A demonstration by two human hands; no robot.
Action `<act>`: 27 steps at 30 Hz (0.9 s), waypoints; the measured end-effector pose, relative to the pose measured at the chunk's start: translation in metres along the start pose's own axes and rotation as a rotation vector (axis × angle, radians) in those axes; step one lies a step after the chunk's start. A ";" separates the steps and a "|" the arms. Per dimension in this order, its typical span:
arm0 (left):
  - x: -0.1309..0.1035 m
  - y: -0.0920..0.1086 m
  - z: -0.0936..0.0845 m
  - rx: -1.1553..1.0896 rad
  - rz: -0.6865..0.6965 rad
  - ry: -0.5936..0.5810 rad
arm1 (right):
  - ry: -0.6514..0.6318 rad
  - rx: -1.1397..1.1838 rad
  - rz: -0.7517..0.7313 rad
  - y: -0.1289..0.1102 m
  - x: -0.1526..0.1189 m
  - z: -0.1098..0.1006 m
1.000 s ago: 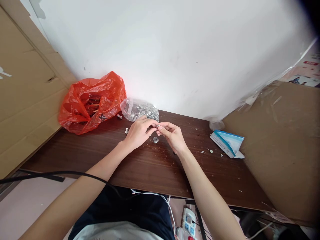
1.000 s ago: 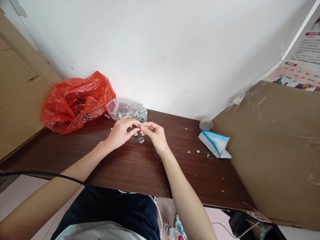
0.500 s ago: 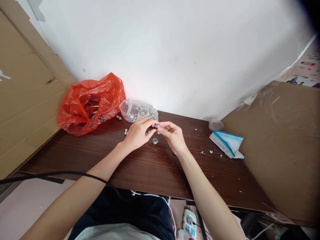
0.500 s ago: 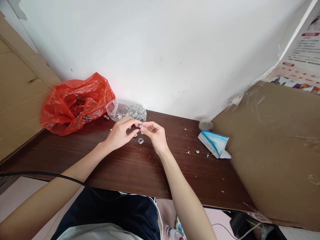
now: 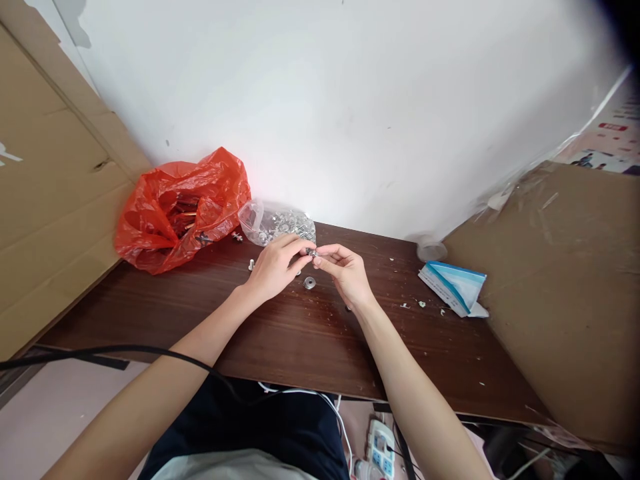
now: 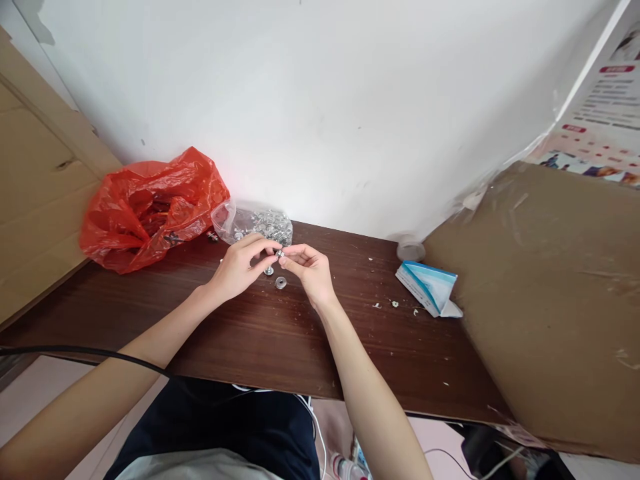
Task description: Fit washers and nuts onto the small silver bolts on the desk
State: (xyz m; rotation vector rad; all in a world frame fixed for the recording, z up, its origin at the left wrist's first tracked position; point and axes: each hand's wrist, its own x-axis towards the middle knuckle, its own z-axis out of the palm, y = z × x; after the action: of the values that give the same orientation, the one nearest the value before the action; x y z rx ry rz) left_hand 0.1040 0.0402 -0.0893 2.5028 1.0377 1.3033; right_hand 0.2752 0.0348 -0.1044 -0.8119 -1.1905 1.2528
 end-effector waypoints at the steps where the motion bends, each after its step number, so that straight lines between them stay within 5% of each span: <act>1: 0.000 0.000 0.000 -0.002 0.007 -0.003 | -0.003 -0.001 0.001 0.000 0.000 0.000; 13: 0.001 0.001 0.001 -0.042 -0.082 0.082 | 0.007 -0.063 -0.027 0.002 0.000 0.002; 27: -0.001 -0.003 0.007 -0.056 -0.073 0.039 | 0.023 -0.053 -0.025 0.000 0.001 0.003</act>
State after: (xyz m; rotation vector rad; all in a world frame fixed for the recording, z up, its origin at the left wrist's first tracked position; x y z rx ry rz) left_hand 0.1071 0.0427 -0.0954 2.3853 1.0750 1.3457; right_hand 0.2726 0.0358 -0.1037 -0.8456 -1.2164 1.1935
